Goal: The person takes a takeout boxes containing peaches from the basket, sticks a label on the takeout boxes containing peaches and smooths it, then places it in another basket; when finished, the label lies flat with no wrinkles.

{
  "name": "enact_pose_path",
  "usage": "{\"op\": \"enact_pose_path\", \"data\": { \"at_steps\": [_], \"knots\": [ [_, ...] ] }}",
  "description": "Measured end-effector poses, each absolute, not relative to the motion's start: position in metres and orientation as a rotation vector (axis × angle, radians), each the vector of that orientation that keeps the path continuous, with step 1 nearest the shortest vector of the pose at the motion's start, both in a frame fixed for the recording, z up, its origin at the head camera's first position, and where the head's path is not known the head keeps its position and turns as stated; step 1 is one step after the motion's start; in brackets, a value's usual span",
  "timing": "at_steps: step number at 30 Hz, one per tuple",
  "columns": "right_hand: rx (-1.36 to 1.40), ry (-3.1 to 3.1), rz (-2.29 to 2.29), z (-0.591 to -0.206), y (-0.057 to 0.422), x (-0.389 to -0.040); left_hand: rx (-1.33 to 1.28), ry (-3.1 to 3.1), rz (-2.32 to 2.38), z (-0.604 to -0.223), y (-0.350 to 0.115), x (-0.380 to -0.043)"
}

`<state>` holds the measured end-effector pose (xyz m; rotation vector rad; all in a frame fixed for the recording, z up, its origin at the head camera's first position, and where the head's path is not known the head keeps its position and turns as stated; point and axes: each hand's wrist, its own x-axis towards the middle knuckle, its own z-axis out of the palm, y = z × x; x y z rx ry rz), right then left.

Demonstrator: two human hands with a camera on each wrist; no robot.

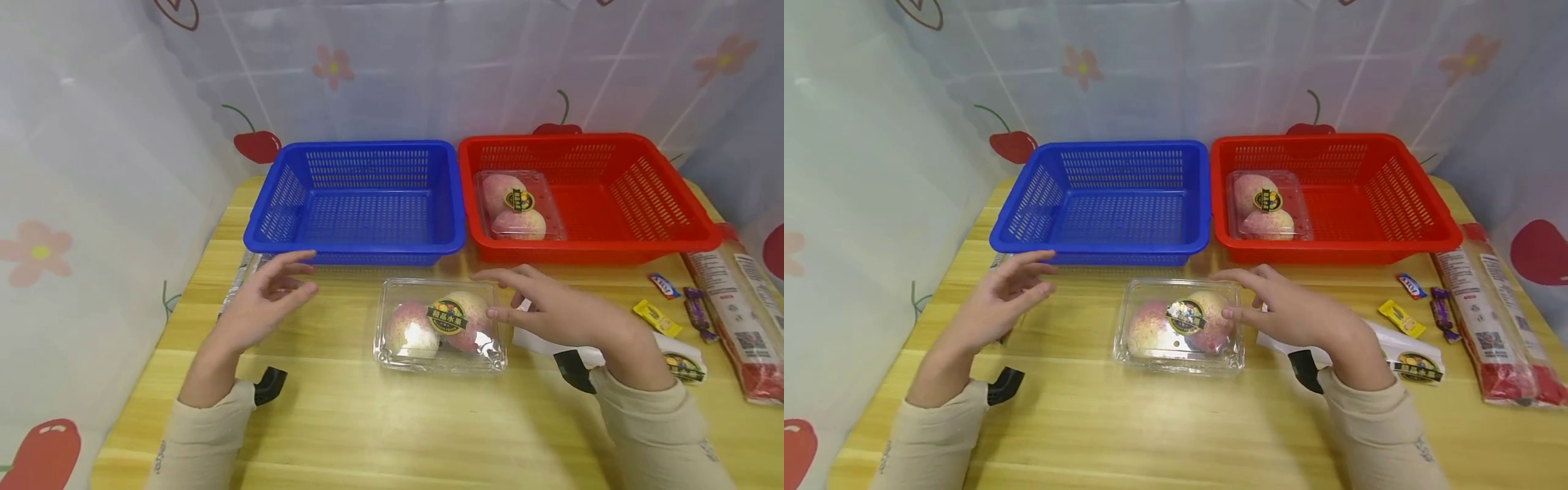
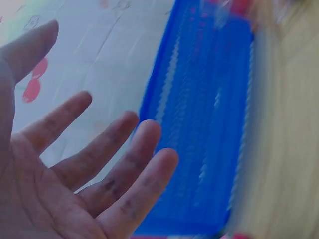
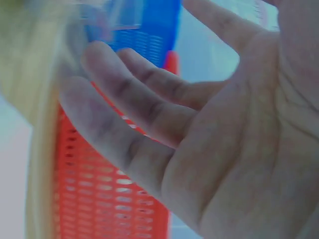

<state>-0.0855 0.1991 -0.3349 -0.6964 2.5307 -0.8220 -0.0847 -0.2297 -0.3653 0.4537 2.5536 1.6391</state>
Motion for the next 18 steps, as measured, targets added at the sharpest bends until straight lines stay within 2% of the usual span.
{"op": "enact_pose_path", "data": {
  "at_steps": [9, 12, 18],
  "knots": [
    [-0.613, 2.445, -1.001, -0.353, 0.201, -0.084, 0.02, 2.94, 1.572, -0.342, -0.271, -0.099],
    [-0.587, 2.352, -1.055, -0.357, 0.201, -0.083, -0.095, 2.915, 1.488, -0.345, -0.282, -0.112],
    [-0.584, 2.251, -1.163, -0.371, 0.2, -0.081, -0.157, 2.697, 1.536, -0.364, -0.291, -0.136]
  ]
}}
